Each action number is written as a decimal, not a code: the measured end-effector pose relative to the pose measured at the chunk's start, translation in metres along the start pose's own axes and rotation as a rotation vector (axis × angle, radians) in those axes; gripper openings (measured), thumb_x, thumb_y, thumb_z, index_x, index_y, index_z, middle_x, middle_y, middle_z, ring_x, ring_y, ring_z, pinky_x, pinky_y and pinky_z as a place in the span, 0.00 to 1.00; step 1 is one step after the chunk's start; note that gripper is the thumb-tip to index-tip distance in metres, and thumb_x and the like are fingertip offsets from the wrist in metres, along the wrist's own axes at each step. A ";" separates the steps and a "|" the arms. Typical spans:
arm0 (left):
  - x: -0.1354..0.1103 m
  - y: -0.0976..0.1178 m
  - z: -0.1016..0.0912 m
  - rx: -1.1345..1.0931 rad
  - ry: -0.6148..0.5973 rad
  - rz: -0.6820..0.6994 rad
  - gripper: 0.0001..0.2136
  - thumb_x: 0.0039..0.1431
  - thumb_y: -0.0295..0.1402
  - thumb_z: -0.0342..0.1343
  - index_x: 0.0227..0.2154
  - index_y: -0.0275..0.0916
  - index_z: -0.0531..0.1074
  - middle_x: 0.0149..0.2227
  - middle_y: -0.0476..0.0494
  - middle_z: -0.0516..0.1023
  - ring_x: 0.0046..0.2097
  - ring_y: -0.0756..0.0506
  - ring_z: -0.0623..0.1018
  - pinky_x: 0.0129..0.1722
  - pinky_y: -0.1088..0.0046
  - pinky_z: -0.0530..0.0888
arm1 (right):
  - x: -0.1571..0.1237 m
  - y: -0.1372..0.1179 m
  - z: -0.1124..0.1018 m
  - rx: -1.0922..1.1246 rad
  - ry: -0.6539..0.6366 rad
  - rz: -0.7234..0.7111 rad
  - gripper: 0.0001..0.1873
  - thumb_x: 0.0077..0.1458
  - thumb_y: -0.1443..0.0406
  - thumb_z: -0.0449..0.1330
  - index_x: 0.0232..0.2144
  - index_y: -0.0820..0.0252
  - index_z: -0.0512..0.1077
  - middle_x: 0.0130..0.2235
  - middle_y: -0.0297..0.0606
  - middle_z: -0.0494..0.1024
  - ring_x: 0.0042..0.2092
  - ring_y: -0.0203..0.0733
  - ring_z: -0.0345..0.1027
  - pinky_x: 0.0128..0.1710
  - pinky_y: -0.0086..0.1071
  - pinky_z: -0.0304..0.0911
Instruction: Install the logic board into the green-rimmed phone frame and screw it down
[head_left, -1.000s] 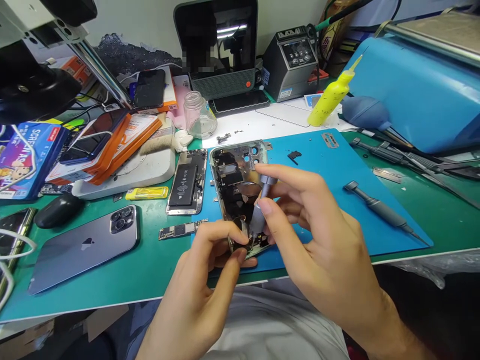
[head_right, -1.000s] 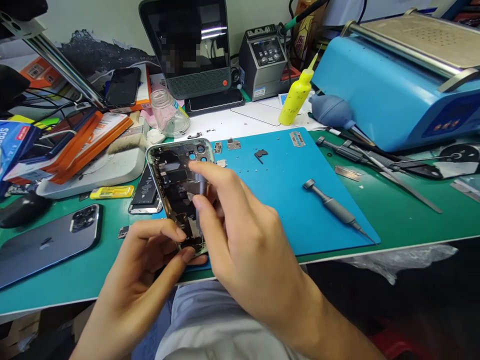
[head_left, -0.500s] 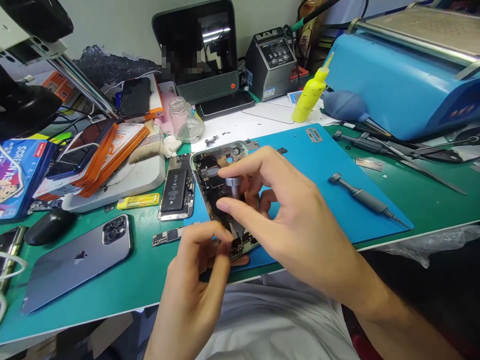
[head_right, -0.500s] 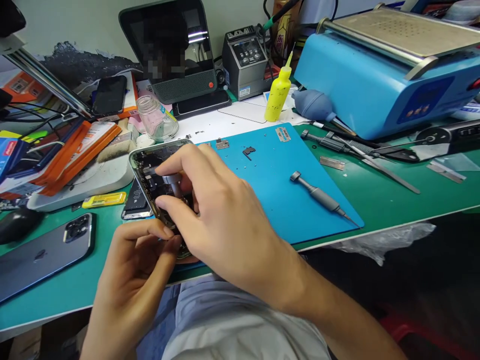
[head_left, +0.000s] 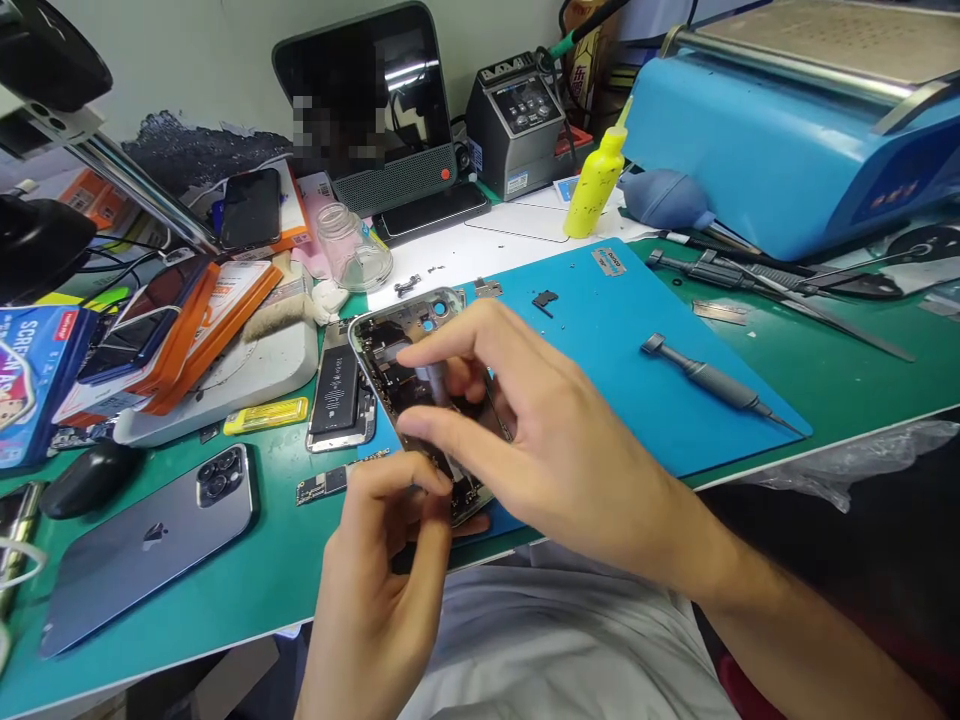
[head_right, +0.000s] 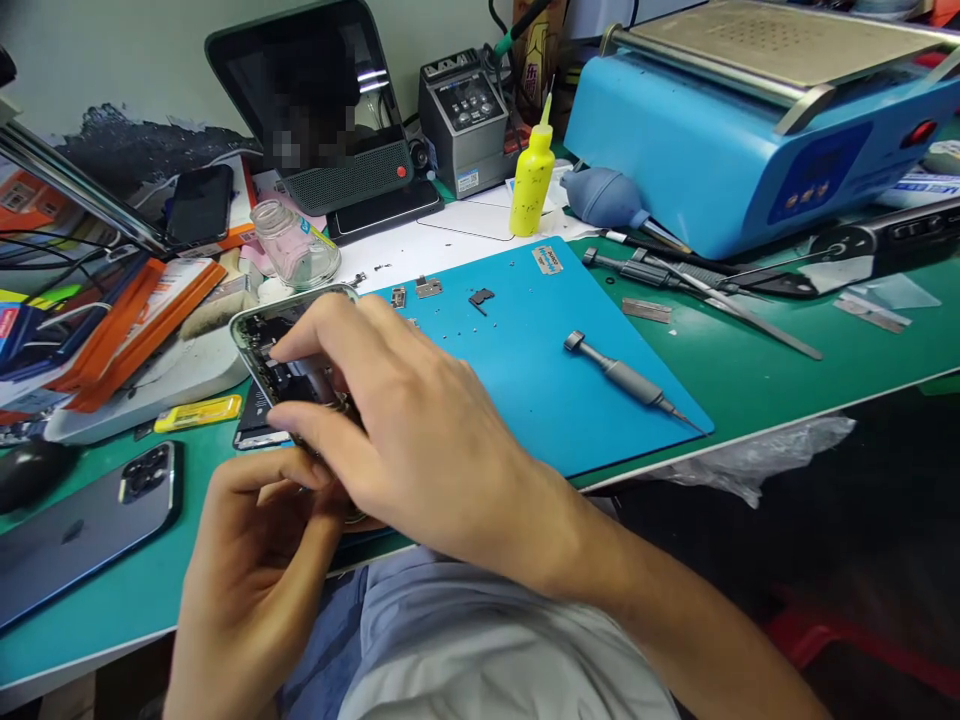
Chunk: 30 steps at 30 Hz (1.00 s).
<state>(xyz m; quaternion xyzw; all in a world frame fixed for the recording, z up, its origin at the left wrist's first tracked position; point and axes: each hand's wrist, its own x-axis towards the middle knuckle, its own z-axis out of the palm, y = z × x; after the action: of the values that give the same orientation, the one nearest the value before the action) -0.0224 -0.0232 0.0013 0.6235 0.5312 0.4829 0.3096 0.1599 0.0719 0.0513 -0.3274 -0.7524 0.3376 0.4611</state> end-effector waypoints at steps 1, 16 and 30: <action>0.000 0.000 0.000 0.000 0.000 -0.002 0.13 0.79 0.22 0.58 0.53 0.52 0.74 0.46 0.56 0.81 0.45 0.56 0.86 0.51 0.88 0.83 | 0.000 0.000 0.000 -0.002 -0.012 0.000 0.08 0.80 0.70 0.64 0.55 0.54 0.76 0.54 0.36 0.86 0.49 0.41 0.81 0.51 0.41 0.80; -0.001 0.000 0.004 -0.021 0.022 -0.033 0.13 0.81 0.23 0.58 0.55 0.53 0.73 0.49 0.55 0.80 0.42 0.54 0.89 0.46 0.82 0.88 | 0.003 0.008 -0.001 0.091 -0.007 0.004 0.04 0.80 0.67 0.66 0.52 0.52 0.77 0.48 0.30 0.85 0.45 0.37 0.81 0.48 0.35 0.80; 0.000 0.003 0.003 0.029 0.047 0.023 0.14 0.78 0.21 0.60 0.54 0.51 0.74 0.48 0.56 0.79 0.42 0.58 0.88 0.50 0.86 0.86 | 0.004 0.007 0.001 0.089 -0.010 -0.076 0.06 0.81 0.72 0.63 0.53 0.58 0.77 0.53 0.32 0.86 0.49 0.33 0.80 0.53 0.31 0.77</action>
<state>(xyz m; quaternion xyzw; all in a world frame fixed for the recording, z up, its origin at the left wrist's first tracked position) -0.0187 -0.0238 0.0025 0.6226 0.5380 0.4932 0.2822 0.1590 0.0791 0.0469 -0.2760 -0.7510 0.3546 0.4839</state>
